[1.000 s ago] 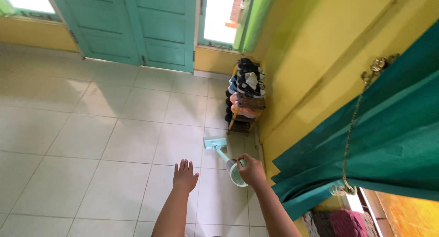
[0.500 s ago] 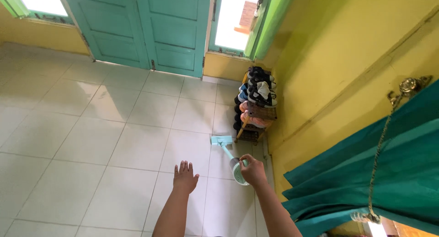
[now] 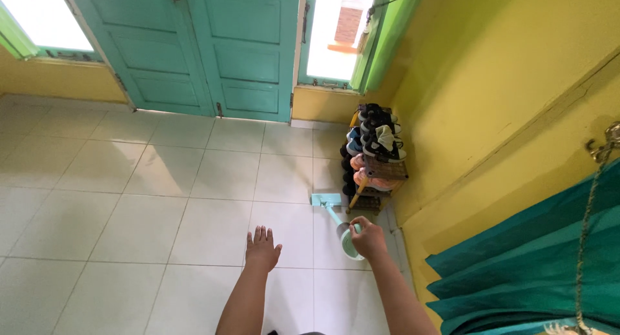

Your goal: The person cleans the tiled floor using a spray mop by pushing it across the surface and periodically pulling a lever to release cleaning liquid.

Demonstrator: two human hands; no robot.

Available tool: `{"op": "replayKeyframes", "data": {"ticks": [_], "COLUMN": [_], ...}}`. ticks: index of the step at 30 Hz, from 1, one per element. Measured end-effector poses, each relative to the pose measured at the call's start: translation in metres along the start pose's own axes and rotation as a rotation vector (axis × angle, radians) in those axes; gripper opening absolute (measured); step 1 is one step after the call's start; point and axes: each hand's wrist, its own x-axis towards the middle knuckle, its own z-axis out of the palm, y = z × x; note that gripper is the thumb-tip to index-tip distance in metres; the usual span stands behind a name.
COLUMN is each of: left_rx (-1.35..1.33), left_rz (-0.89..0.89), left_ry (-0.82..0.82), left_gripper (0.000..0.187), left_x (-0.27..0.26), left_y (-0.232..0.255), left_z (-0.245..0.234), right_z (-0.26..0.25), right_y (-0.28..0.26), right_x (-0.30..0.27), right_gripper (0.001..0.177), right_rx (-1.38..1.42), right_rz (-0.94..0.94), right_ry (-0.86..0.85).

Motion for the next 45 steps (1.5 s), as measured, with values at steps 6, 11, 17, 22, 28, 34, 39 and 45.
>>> {"op": "replayKeyframes", "data": {"ticks": [6, 11, 17, 22, 28, 34, 39, 45], "left_rx": [-0.007, -0.015, -0.034, -0.067, -0.081, -0.075, -0.102, -0.094], "left_rz": [0.014, -0.005, -0.023, -0.038, -0.041, -0.028, -0.044, -0.062], "left_ry": [0.014, -0.017, -0.032, -0.006, 0.057, 0.06, 0.068, 0.031], "left_gripper": [0.071, 0.072, 0.072, 0.072, 0.072, 0.071, 0.071, 0.071], "left_x": [0.023, 0.042, 0.073, 0.106, 0.141, 0.169, 0.192, 0.217], "left_y": [-0.024, -0.031, -0.028, -0.012, 0.027, 0.072, 0.097, 0.112], "left_z": [-0.011, -0.016, -0.034, -0.068, -0.119, -0.155, -0.166, -0.16], "right_z": [0.02, 0.037, 0.043, 0.046, 0.022, 0.013, 0.028, 0.043], "right_y": [-0.011, -0.003, -0.02, -0.031, -0.048, -0.052, -0.018, 0.025], "right_x": [0.019, 0.045, 0.093, 0.143, 0.177, 0.208, 0.238, 0.278], "right_gripper": [0.022, 0.023, 0.023, 0.022, 0.021, 0.022, 0.024, 0.025], "right_rx": [0.015, -0.025, 0.003, 0.021, 0.012, 0.056, -0.004, -0.036], "right_rz": [0.027, 0.041, 0.015, -0.056, -0.024, -0.031, -0.047, -0.088], "right_ry": [-0.002, -0.022, 0.019, 0.081, 0.014, 0.051, 0.038, 0.013]}}
